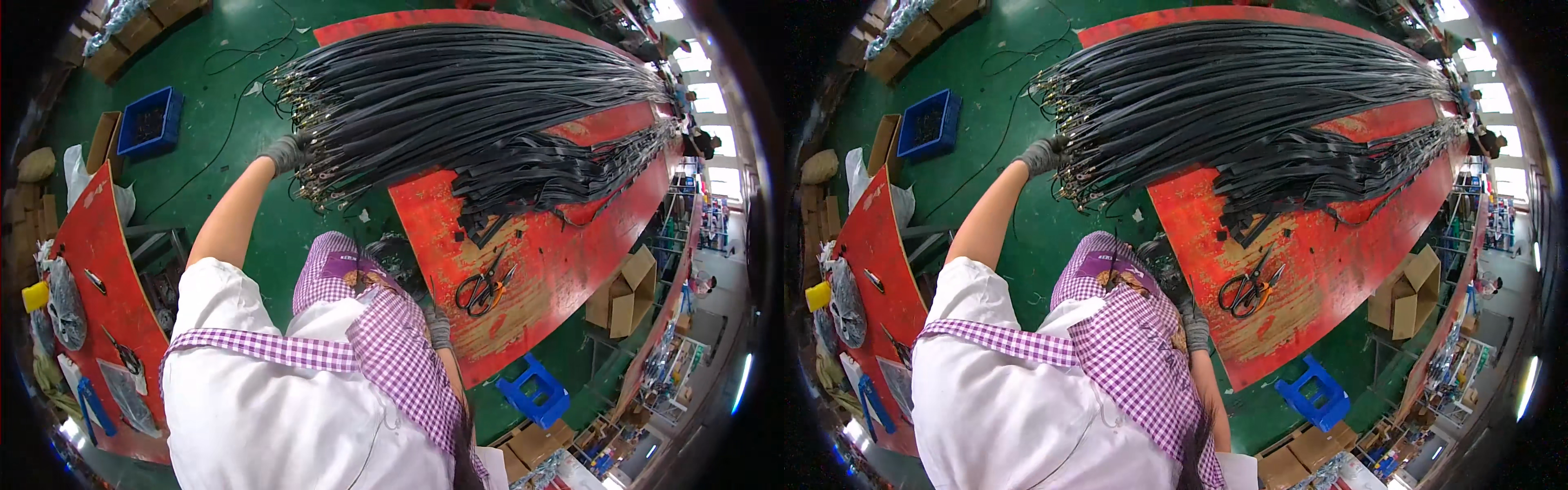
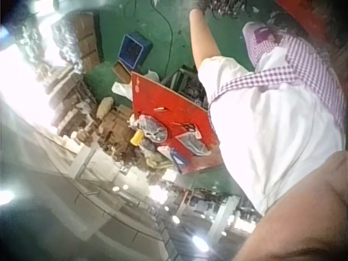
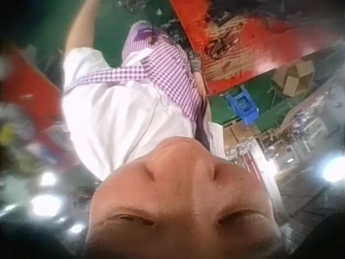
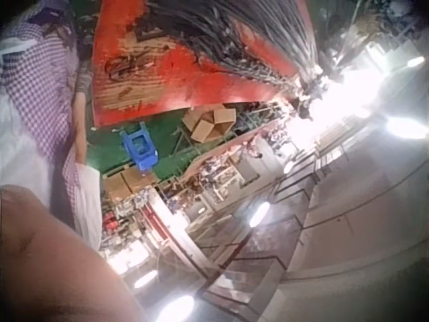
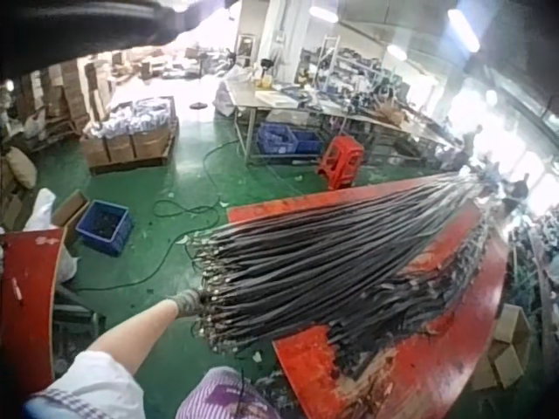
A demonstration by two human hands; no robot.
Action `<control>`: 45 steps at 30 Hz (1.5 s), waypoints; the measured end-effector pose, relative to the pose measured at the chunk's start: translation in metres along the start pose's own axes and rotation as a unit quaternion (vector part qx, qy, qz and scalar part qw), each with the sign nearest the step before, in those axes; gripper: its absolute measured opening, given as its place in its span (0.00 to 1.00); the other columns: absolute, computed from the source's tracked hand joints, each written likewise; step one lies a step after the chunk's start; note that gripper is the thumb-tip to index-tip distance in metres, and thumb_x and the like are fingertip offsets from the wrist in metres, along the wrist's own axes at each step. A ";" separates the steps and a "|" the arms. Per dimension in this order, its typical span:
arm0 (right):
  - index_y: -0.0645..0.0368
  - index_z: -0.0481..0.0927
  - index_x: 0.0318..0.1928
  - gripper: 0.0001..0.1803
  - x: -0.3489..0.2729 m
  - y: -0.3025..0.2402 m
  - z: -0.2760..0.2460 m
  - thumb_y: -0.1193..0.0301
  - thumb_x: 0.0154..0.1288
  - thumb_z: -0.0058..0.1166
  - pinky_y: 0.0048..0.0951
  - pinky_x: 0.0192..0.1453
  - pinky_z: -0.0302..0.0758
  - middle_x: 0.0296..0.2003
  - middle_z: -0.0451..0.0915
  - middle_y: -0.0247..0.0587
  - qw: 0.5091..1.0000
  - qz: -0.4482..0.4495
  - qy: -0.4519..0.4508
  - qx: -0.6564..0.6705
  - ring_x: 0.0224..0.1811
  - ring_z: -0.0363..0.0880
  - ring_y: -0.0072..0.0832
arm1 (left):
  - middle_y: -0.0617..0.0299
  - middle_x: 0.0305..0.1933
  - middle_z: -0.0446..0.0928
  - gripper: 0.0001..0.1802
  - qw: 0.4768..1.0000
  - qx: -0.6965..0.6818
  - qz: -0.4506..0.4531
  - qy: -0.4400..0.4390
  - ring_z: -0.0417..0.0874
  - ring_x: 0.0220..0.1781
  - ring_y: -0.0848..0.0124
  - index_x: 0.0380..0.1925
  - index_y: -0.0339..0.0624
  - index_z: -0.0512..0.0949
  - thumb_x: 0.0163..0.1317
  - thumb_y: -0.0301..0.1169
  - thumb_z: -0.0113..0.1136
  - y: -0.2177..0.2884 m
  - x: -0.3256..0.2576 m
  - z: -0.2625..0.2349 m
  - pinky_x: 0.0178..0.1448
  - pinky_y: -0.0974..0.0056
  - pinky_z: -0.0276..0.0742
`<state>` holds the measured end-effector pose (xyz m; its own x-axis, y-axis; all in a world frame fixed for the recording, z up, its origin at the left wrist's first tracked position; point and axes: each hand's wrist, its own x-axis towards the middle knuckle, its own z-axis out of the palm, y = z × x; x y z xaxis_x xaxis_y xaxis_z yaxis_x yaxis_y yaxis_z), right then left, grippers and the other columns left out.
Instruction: The person strips the black insulation from the ends of long electrical cables using pliers. They repeatedly pick up cables from a pile on a red workbench, pull the insulation off the wire ends, and place the stripped cables onto the green floor.
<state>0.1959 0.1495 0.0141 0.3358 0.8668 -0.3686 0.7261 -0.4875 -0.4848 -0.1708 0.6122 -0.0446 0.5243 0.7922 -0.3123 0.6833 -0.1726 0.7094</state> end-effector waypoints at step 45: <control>0.61 0.70 0.41 0.16 -0.189 -0.138 -0.019 0.62 0.61 0.38 0.28 0.36 0.68 0.30 0.75 0.43 0.872 -0.090 0.127 0.464 0.31 0.73 0.33 | 0.61 0.34 0.73 0.14 0.816 -0.359 0.176 -0.418 0.74 0.37 0.72 0.41 0.37 0.68 0.60 0.34 0.42 0.400 -0.330 0.141 0.44 0.67 0.71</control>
<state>0.0432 0.0549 0.1655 0.4748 0.8755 -0.0903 0.0220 -0.1143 -0.9932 0.0014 0.1994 0.2535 0.9922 0.0409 -0.1182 0.0988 0.3223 0.9415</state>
